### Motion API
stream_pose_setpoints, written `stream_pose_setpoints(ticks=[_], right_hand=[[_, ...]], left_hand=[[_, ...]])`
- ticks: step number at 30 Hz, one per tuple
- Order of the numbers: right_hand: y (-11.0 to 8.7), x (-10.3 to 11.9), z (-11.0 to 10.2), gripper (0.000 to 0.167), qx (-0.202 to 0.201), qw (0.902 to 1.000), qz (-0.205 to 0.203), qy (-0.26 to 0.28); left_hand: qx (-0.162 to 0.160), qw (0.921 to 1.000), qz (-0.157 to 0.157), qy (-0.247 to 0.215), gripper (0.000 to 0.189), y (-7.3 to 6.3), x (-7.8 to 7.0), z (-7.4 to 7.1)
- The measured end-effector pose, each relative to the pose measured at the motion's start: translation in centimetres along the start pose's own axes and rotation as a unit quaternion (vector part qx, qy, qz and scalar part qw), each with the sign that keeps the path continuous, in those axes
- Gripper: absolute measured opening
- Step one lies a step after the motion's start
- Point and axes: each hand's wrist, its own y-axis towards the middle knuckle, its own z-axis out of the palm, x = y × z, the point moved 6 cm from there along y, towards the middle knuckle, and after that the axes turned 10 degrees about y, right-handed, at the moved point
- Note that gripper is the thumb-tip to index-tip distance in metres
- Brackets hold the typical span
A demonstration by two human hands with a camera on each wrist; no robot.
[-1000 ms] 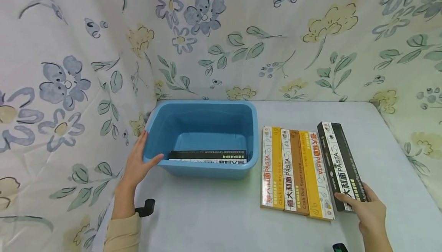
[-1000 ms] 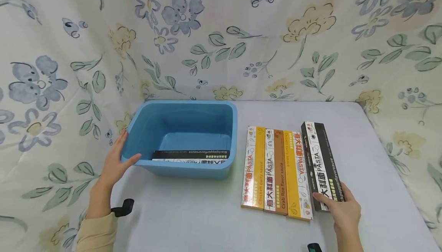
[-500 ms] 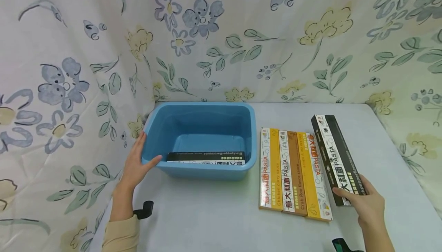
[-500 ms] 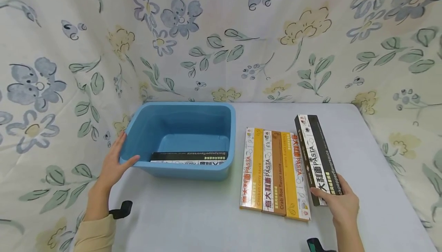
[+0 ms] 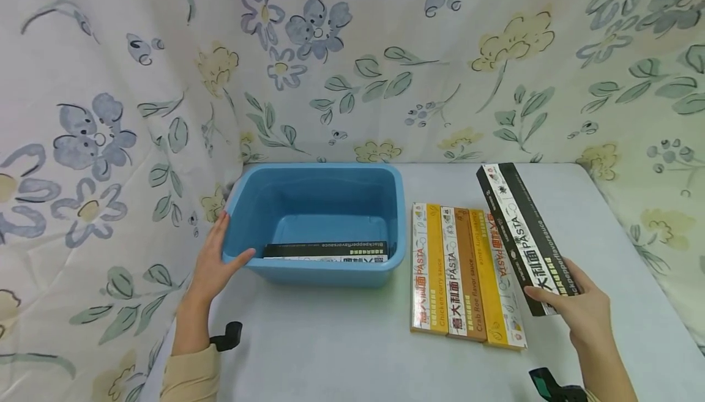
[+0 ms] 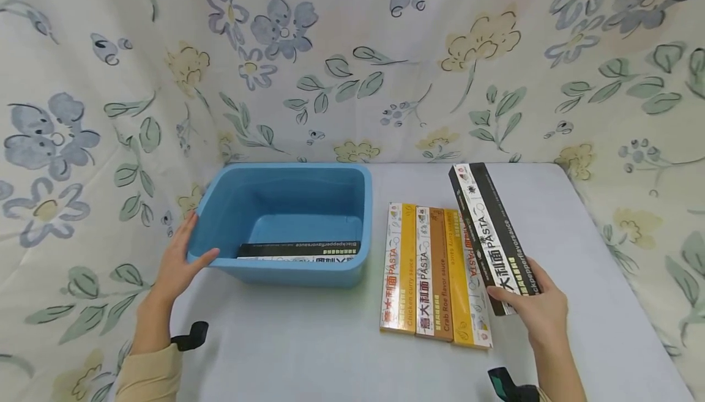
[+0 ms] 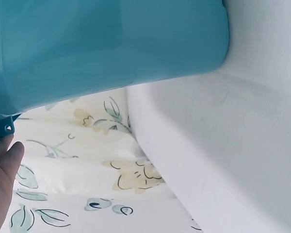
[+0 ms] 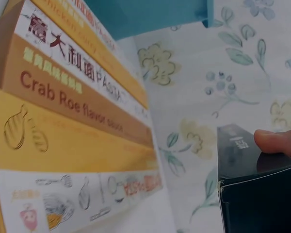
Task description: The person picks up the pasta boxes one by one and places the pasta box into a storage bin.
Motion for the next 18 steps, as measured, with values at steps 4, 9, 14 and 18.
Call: stream_pose_setpoints(ticks=[4, 9, 14, 18], right_hand=[[-0.4, 0.8, 0.4, 0.103, 0.016, 0.9996, -0.024, 0.001], [-1.0, 1.9, 1.0, 0.100, 0.038, 0.9976, -0.058, 0.003], [-1.5, 3.0, 1.5, 0.100, 0.071, 0.9939, -0.085, 0.001], [-1.9, 4.0, 2.0, 0.102, 0.086, 0.9912, -0.100, -0.006]], left_hand=[[0.001, 1.0000, -0.001, 0.001, 0.092, -0.1, 0.2, 0.1], [0.004, 1.0000, 0.002, -0.006, 0.092, -0.1, 0.1, 0.0], [0.003, 1.0000, 0.005, -0.008, 0.092, 0.0, -0.2, -0.2], [0.000, 1.0000, 0.004, -0.005, 0.092, 0.1, -0.2, -0.2]])
